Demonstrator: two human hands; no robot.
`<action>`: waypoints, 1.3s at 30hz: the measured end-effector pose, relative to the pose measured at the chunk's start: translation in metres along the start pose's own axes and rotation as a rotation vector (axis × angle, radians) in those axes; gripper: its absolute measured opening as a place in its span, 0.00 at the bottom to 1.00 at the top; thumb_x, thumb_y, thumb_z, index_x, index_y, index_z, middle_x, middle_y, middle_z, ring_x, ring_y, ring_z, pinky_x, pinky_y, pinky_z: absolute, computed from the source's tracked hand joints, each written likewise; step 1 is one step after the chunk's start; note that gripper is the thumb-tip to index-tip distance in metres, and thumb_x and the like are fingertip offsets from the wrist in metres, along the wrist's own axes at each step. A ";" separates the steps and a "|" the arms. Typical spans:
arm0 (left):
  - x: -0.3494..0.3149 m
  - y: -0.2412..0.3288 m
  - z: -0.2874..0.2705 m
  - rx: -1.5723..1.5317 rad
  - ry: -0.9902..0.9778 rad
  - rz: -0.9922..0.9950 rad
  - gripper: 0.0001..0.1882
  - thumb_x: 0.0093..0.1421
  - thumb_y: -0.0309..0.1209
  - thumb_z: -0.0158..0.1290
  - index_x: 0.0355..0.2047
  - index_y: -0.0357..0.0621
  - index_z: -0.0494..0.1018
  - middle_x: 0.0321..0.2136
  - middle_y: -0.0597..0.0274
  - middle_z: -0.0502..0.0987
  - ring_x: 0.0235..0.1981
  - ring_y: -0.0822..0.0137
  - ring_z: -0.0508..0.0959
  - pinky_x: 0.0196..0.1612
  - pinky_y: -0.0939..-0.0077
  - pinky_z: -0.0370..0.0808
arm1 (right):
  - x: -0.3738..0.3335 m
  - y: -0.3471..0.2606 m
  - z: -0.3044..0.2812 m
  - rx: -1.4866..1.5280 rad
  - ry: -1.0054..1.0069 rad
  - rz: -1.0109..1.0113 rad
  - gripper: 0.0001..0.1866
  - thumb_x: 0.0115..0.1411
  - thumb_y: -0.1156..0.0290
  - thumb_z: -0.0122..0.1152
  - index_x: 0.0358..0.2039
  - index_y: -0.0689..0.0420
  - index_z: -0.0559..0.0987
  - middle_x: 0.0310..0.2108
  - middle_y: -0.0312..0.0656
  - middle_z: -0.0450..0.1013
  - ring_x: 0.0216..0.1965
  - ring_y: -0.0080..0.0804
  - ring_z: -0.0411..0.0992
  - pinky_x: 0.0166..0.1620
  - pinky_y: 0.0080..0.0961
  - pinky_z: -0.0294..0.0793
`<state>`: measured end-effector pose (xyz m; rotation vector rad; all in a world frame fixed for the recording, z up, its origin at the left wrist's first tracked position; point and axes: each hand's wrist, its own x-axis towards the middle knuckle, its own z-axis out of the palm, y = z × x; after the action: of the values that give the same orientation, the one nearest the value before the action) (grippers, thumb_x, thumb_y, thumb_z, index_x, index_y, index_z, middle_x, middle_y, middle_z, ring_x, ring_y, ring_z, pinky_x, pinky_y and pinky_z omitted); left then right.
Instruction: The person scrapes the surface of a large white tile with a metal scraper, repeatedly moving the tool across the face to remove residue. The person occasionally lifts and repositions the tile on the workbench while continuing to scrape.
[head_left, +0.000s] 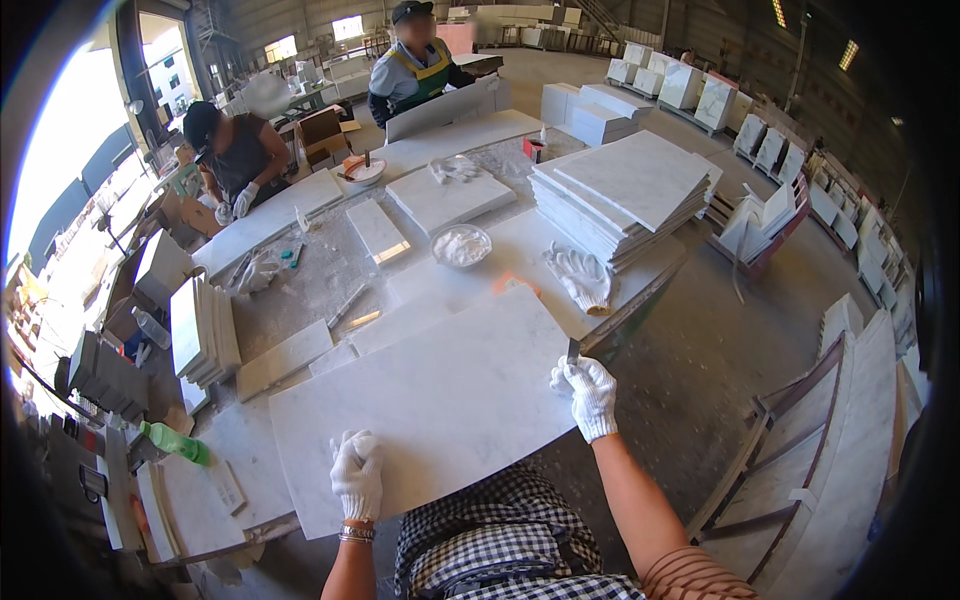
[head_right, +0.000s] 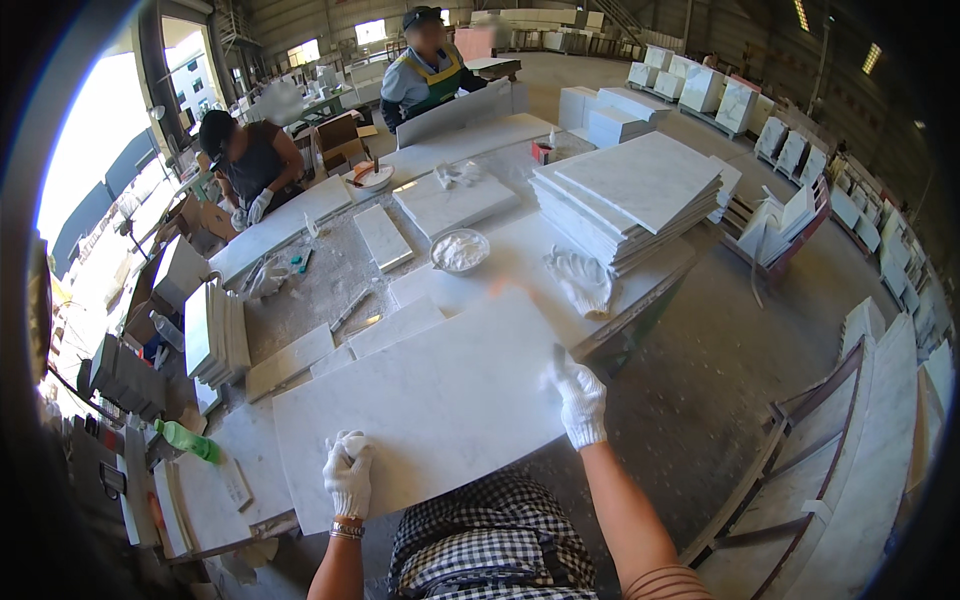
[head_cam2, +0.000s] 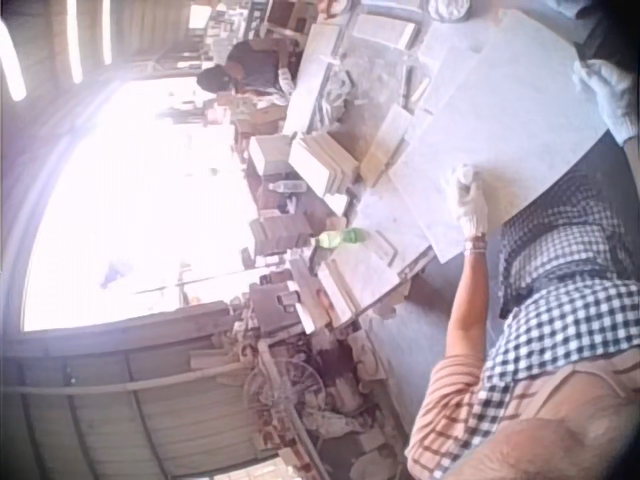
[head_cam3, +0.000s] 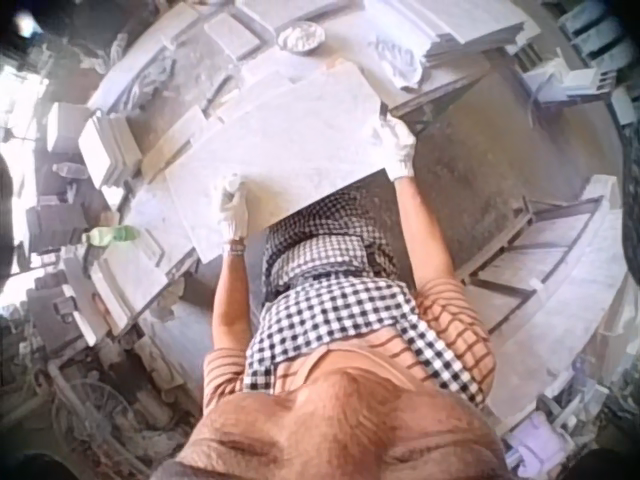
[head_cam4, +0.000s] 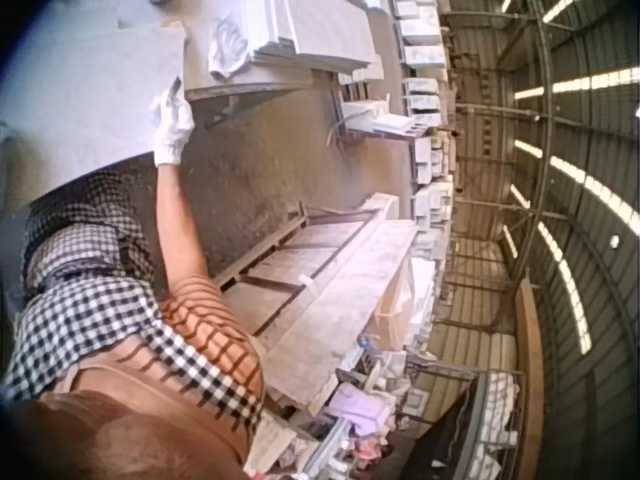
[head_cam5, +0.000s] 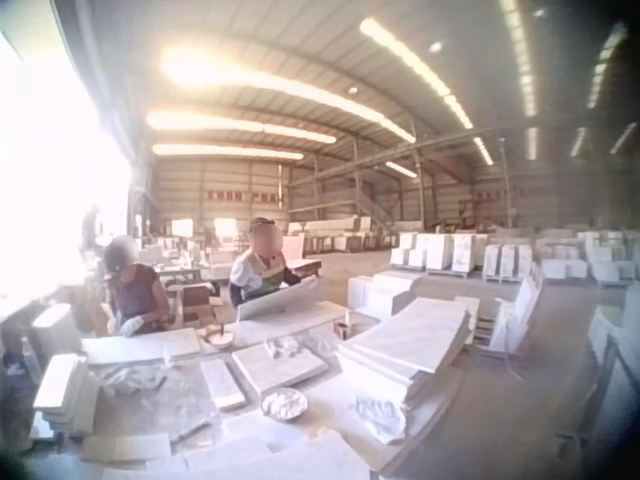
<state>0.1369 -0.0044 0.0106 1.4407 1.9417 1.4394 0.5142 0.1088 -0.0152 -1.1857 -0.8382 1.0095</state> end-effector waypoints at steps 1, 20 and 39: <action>-0.001 -0.002 0.000 -0.014 -0.006 -0.018 0.07 0.60 0.27 0.61 0.38 0.41 0.80 0.32 0.61 0.80 0.37 0.62 0.81 0.76 0.52 0.54 | -0.001 0.000 0.000 0.052 -0.032 0.000 0.03 0.68 0.78 0.63 0.41 0.62 0.82 0.34 0.41 0.81 0.33 0.32 0.81 0.39 0.33 0.85; 0.057 -0.137 -0.124 -0.307 0.314 -0.510 0.19 0.72 0.38 0.58 0.56 0.38 0.76 0.45 0.67 0.77 0.45 0.72 0.75 0.52 0.75 0.74 | 0.013 -0.039 -0.027 -0.494 0.124 0.099 0.08 0.64 0.76 0.67 0.42 0.65 0.87 0.36 0.35 0.83 0.37 0.17 0.76 0.42 0.20 0.77; 0.083 -0.021 0.033 -0.003 0.151 -0.161 0.12 0.71 0.25 0.55 0.53 0.35 0.76 0.55 0.58 0.78 0.48 0.69 0.78 0.50 0.74 0.78 | 0.068 -0.047 0.042 -0.191 -0.351 0.155 0.08 0.68 0.79 0.62 0.46 0.64 0.83 0.42 0.40 0.82 0.40 0.29 0.82 0.47 0.29 0.85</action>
<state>0.1140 0.0837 0.0021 1.1744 2.0913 1.5140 0.5068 0.1832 0.0400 -1.2681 -1.1516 1.3115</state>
